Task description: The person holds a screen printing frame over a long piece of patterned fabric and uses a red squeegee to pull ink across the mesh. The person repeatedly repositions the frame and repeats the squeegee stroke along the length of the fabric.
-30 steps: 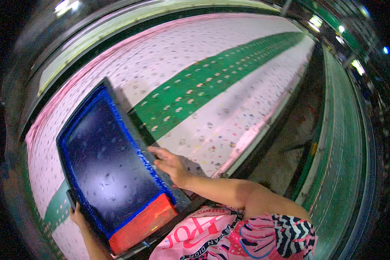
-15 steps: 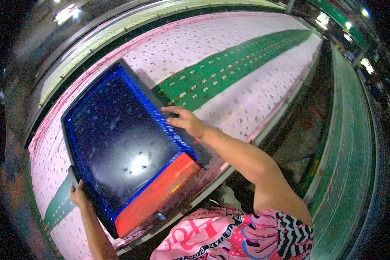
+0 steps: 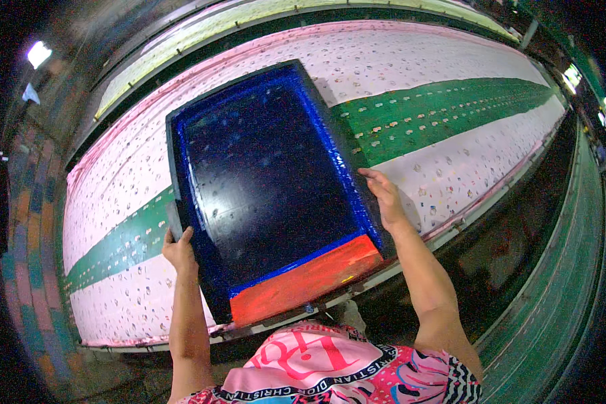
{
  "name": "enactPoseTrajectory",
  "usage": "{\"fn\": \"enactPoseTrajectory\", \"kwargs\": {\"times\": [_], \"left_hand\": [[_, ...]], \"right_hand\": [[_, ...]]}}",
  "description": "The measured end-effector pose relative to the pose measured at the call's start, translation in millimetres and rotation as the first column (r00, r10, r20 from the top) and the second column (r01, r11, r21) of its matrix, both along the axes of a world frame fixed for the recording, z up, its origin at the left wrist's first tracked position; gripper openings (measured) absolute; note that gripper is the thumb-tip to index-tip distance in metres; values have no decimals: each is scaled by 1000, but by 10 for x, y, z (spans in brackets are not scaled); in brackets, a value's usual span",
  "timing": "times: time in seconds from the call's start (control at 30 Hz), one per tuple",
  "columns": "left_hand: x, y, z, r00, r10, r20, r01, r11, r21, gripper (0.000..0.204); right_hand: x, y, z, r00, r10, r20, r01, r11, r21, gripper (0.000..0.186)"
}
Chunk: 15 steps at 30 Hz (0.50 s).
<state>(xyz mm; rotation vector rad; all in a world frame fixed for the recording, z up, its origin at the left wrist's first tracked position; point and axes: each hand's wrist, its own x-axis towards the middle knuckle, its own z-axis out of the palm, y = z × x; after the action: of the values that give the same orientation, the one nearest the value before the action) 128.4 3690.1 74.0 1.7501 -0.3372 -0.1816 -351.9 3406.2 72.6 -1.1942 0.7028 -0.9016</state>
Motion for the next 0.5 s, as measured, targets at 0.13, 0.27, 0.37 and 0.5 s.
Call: {"fn": "enactPoseTrajectory", "kwargs": {"times": [0.13,0.27,0.37,0.5], "left_hand": [[-277,-218,-36,999,-7,34,8,1000,-11,60],[-456,-362,-25,999,-26,44,26,1000,4,60],[-555,-431,-33,997,-52,63,53,999,-9,57],[-647,-542,-24,996,-66,52,64,997,35,56]], "right_hand": [[-347,-207,-225,999,-34,23,35,999,-5,75],[-495,-280,-188,998,-36,53,34,999,42,75],[-613,-315,-107,998,-49,32,48,999,25,73],[-774,-441,-169,999,-23,48,21,999,44,65]]}}
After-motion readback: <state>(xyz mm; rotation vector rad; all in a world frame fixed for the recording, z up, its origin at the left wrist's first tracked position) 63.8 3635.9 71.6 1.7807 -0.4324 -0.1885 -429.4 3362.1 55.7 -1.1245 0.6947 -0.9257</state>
